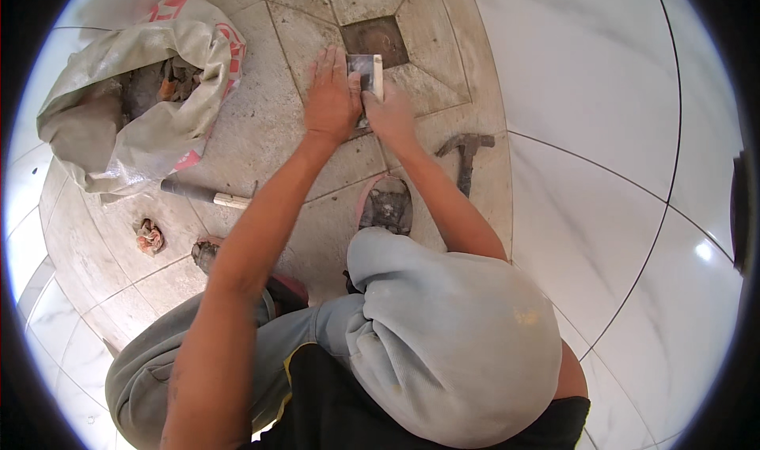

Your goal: Removing grout and cleaning around a floor drain cover using a hammer, chisel, and scraper.

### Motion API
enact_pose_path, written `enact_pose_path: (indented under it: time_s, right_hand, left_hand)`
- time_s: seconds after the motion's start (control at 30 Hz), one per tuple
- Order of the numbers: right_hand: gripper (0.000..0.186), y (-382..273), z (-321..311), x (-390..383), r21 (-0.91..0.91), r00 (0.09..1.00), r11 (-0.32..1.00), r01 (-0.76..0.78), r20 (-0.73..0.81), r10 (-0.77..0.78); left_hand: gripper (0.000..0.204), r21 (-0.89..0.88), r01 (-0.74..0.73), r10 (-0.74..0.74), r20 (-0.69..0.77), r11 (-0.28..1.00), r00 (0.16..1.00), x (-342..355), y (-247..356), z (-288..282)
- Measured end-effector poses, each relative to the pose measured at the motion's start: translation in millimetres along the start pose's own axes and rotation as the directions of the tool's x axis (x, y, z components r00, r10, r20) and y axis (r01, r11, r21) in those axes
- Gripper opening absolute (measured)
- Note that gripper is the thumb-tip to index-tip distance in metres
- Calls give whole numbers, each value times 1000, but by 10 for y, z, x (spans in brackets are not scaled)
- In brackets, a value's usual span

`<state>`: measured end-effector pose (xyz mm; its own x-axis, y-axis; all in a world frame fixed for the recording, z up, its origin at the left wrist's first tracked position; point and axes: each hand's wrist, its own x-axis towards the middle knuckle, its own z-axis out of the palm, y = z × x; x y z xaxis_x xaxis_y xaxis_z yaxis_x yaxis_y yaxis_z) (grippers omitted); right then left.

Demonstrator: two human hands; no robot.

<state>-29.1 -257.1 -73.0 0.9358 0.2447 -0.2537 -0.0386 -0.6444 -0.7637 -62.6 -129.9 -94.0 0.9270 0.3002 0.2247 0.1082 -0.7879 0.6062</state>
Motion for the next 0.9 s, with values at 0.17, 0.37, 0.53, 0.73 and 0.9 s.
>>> enact_pose_path:
  time_s: [0.17, 0.37, 0.53, 0.73, 0.9]
  right_hand:
    - [19, -26, -59, 157, 368, 970, 908, -200, 206, 130]
    - [19, -336, -265, 319, 529, 883, 746, -404, 440, 166]
    - [22, -901, -491, 662, 575, 889, 776, -260, 456, -40]
    - [20, -2676, -327, 480, 249, 840, 898, 362, 331, -430]
    - [30, -2766, -52, 680, -229, 662, 649, 726, -22, -749]
  left_hand:
    - [49, -357, 112, -175, -150, 927, 973, 165, 235, 52]
    - [43, -815, 120, -626, -332, 567, 705, 317, -120, -309]
    - [46, -310, 265, -380, -410, 913, 829, -239, -390, -485]
    - [61, -206, 165, -181, -58, 964, 982, -557, 176, -405]
    - [83, 30, 48, -53, 235, 998, 971, -609, 272, -597]
